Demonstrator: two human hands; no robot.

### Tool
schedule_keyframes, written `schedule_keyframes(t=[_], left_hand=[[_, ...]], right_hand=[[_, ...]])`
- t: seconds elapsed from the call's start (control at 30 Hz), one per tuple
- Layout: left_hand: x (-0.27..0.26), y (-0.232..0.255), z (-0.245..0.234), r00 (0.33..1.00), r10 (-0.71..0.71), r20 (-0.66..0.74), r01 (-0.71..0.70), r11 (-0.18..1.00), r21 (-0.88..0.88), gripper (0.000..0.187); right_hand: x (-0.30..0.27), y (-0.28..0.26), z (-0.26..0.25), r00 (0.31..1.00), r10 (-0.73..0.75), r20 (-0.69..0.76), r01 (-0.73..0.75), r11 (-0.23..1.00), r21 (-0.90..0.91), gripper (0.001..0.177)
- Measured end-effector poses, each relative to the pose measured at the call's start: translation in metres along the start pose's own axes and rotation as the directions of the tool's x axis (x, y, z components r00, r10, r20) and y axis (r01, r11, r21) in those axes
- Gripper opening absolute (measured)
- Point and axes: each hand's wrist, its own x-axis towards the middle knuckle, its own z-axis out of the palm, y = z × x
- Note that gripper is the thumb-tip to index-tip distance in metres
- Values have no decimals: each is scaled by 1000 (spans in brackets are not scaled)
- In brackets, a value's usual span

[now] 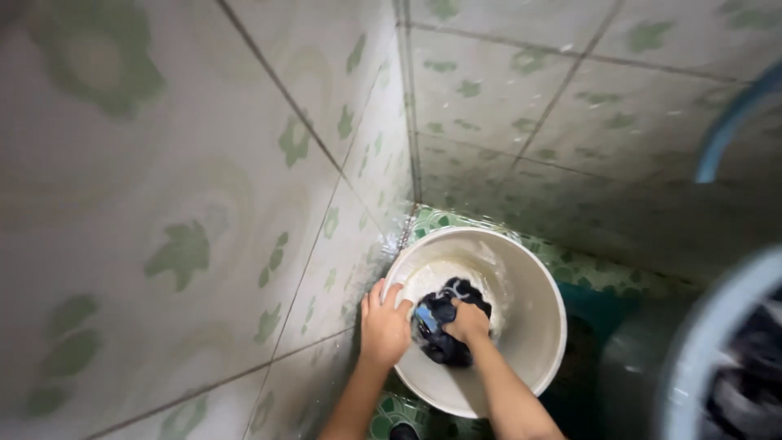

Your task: Hand washing clothes in a basin in a bathroom.

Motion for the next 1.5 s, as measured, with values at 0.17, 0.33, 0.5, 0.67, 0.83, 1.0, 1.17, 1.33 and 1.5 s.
schedule_keyframes(t=[0.17,0.33,0.5,0.67,0.83,1.0,1.17,1.33,1.5], left_hand=[[-5,10,-12,994,-74,84,79,995,-54,37],[-48,20,-10,985,-171,8,171,977,-131,45],[-90,27,0,846,-515,-139,402,787,-468,41],[-71,116,-92,404,-623,670,642,-329,-692,54],[-28,184,-151,730,-127,672,386,-735,-558,89],[4,256,-196,854,-139,501,289,-675,-679,62],[29,332,-205,792,-40,609,468,-601,-648,57],[53,386,-213,841,-149,520,391,-497,-775,47],[60,414,-246,858,-412,307,225,-237,-945,38]], right_hand=[[-57,-4,-32,971,176,-165,-113,937,331,76],[-145,-37,-95,951,172,-255,43,747,664,62],[-224,-67,-187,898,131,-420,235,665,709,73],[-307,-81,-282,884,24,-468,412,434,801,70],[-375,-70,-360,853,-85,-515,522,168,836,65],[-450,-23,-434,860,52,-508,501,105,859,72],[-492,52,-469,885,19,-465,461,-168,871,59],[-505,113,-474,937,75,-340,347,-279,895,39],[-488,150,-448,987,56,-152,161,-277,947,33]])
